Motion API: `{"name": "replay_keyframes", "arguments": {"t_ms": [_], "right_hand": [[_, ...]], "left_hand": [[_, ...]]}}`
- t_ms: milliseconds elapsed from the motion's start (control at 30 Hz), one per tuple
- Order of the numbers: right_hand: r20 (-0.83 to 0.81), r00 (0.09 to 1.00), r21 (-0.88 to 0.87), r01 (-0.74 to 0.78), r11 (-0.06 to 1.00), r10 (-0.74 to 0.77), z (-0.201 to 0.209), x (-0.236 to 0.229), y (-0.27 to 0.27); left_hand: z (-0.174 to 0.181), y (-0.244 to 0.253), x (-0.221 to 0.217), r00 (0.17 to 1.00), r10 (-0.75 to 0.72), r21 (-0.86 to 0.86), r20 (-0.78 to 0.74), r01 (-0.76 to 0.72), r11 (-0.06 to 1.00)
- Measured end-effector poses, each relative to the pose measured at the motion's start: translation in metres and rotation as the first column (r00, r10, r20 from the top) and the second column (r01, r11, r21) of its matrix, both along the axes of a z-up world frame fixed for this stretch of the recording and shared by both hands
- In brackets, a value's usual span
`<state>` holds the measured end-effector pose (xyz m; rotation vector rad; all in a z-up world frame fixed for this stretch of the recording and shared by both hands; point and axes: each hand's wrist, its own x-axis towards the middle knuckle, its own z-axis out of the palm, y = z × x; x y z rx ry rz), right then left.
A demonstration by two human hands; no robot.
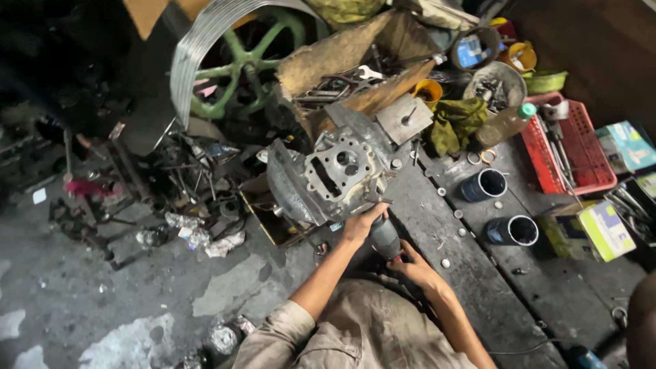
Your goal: The person uses a power drill to work on a metal engine component clamped in a vise. They wipe the part with a cloth, insert a bolt, and continue drilling. The person also picks up a container of bolts and places it on the workbench.
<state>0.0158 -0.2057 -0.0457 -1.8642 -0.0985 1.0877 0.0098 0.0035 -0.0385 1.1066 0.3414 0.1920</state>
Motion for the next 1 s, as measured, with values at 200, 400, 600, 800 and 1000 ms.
{"name": "replay_keyframes", "arguments": {"t_ms": [200,400,600,800,1000], "right_hand": [[-0.017,1.000,0.050,0.003,0.999,-0.002,0.006,0.001,-0.001],[-0.022,1.000,-0.031,0.006,0.999,-0.007,0.027,0.000,0.002],[-0.022,0.999,-0.047,-0.044,0.998,0.043,0.028,-0.002,0.002],[-0.013,0.999,0.049,-0.043,0.998,0.044,0.012,0.001,-0.001],[-0.032,0.999,-0.001,-0.007,1.000,0.007,0.006,0.006,-0.008]], "left_hand": [[-0.001,0.001,0.000,0.998,-0.020,0.076,0.062,0.015,0.997],[0.003,0.002,-0.001,0.995,-0.049,0.108,0.091,0.039,0.993],[-0.013,0.003,-0.005,0.994,-0.078,0.056,0.073,0.074,0.996],[-0.031,0.010,0.001,0.975,-0.164,0.089,0.150,0.152,0.984],[-0.028,0.016,-0.007,0.968,-0.223,0.215,0.119,0.194,0.957]]}}
